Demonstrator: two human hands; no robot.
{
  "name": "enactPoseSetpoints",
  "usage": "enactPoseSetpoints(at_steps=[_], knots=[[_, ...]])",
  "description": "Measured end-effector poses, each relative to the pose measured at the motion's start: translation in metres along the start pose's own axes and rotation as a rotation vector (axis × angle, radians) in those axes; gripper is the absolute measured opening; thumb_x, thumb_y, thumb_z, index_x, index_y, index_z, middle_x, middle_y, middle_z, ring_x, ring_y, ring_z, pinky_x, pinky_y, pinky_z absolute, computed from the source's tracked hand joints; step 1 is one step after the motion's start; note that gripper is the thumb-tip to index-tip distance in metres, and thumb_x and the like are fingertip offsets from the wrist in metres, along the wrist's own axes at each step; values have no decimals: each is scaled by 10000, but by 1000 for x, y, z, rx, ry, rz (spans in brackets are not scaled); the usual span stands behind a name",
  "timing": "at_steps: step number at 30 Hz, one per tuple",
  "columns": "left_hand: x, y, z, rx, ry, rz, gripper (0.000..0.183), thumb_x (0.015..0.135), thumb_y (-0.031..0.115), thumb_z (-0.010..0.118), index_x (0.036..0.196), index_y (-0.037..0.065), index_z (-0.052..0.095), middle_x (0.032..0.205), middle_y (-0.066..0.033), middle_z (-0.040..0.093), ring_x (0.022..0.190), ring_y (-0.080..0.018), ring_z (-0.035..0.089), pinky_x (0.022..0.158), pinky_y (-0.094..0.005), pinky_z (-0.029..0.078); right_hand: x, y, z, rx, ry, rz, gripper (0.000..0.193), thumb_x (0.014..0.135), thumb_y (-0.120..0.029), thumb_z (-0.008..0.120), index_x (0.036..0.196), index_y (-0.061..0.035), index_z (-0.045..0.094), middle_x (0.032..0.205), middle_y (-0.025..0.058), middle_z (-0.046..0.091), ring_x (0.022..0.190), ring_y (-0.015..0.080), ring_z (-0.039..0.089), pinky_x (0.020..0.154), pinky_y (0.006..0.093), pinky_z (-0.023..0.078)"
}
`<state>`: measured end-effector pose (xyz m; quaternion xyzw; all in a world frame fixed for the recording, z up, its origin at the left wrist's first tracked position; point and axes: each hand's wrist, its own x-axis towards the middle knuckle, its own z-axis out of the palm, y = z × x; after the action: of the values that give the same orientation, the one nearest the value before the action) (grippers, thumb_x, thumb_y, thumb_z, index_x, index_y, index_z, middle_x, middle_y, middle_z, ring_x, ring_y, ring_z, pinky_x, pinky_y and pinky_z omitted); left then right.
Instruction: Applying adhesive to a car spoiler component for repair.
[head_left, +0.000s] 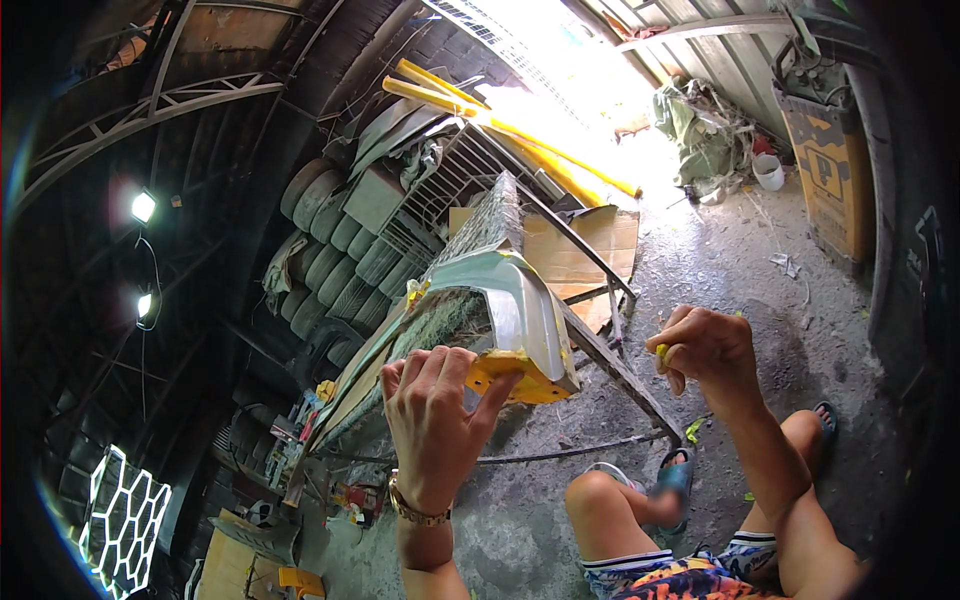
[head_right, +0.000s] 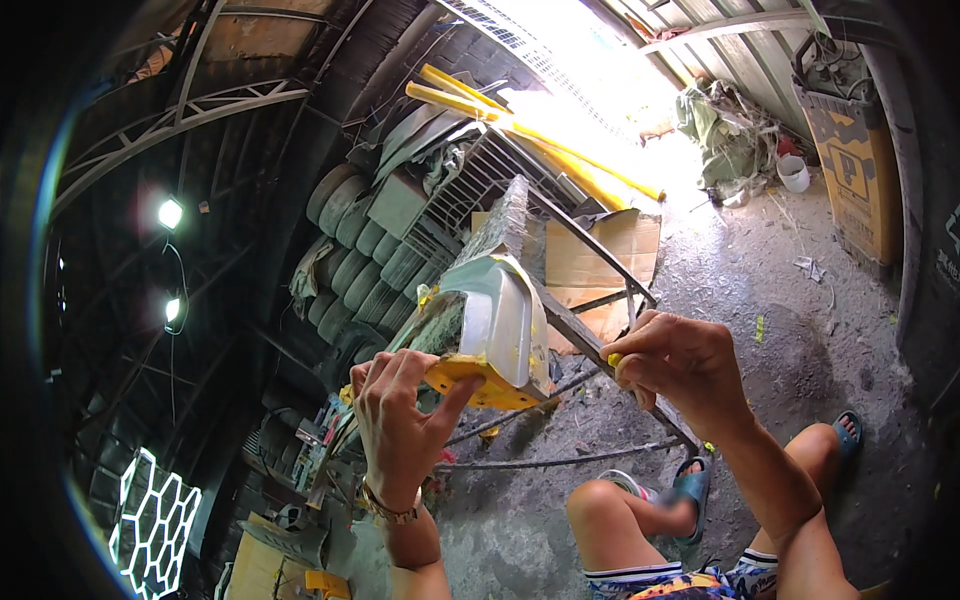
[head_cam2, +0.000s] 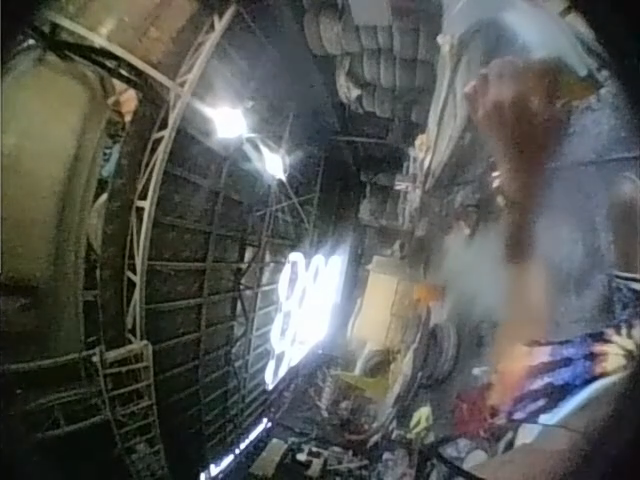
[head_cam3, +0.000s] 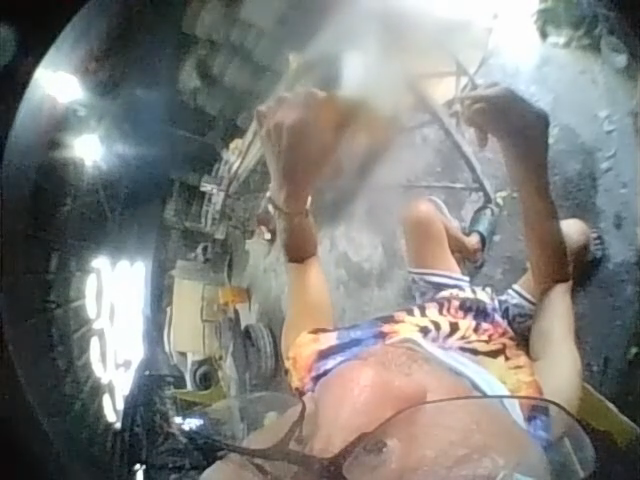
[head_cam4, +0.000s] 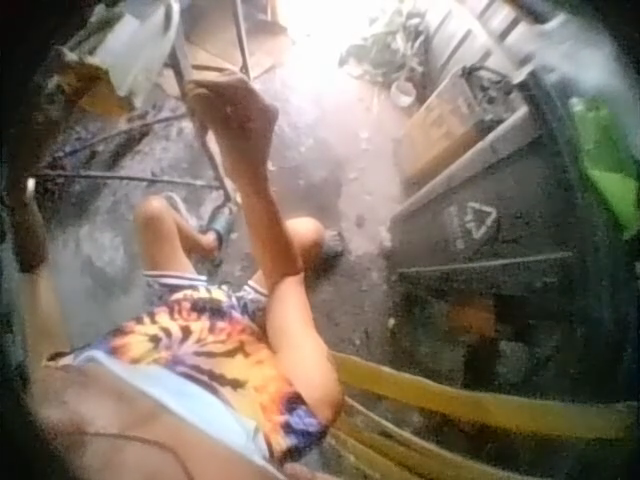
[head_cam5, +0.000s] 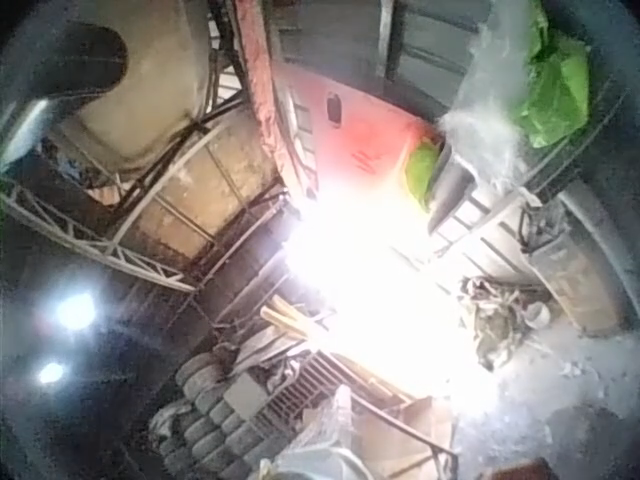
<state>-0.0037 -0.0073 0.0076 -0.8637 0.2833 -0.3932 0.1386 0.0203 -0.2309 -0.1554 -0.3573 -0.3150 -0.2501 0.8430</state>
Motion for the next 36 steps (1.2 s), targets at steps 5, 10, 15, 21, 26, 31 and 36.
enactPoseSetpoints(at_steps=[5, 10, 15, 21, 26, 31, 36], knots=[[4, -14, -3, -54, -16, 5, 340, 739, 343, 816, 874, 71, 665, 801, -45, 675, 781, -220, 608, 781, -359, 389, -1, 1, 0, -6, -5, 10, 128, 880, 7, 656, 996, 54, 682, 783, 105, 619, 582, 87, 572, 480, 197, 462], [-13, -15, 14, -264, 354, -47, 354, 859, 295, 714, 1121, 60, 669, 1081, -90, 659, 924, -265, 594, 849, -379, 401, -1, -5, -6, -37, 15, 12, 120, 880, 7, 652, 985, 53, 686, 773, 92, 616, 572, 77, 558, 480, 199, 438], [-87, 18, 63, -92, 440, -26, 486, 828, 225, 723, 1256, 29, 601, 1040, -109, 621, 934, -265, 576, 829, -390, 409, 0, -3, -5, -71, 30, 30, 115, 871, 28, 636, 972, 52, 689, 763, 80, 612, 567, 67, 546, 482, 199, 423], [-91, 44, 91, -269, 329, -48, 584, 790, 216, 741, 1300, -6, 564, 1022, -128, 606, 919, -270, 569, 805, -385, 413, 0, 3, -4, -86, 29, 64, 117, 862, 21, 648, 965, 44, 698, 753, 71, 604, 567, 67, 542, 486, 200, 426], [-75, 56, 85, -321, 286, -67, 647, 757, 123, 736, 1340, -54, 519, 1023, -167, 599, 895, -305, 547, 810, -409, 435, -1, 1, -7, -94, 34, 67, 115, 866, 9, 654, 967, 41, 700, 754, 62, 591, 566, 67, 537, 484, 198, 426], [-83, 52, 95, -460, 293, -90, 645, 770, 173, 743, 1341, -33, 525, 1022, -135, 589, 886, -282, 546, 768, -392, 433, 1, -2, -5, -94, 32, 62, 110, 868, 8, 655, 964, 39, 697, 757, 63, 590, 567, 65, 535, 482, 196, 423], [-89, 56, 99, -477, 365, -134, 670, 773, 135, 752, 1365, -36, 488, 1047, -125, 584, 907, -263, 546, 763, -355, 442, 0, 0, -6, -103, -2, 43, 115, 872, 3, 659, 977, 40, 689, 763, 68, 591, 570, 66, 541, 489, 198, 433]])
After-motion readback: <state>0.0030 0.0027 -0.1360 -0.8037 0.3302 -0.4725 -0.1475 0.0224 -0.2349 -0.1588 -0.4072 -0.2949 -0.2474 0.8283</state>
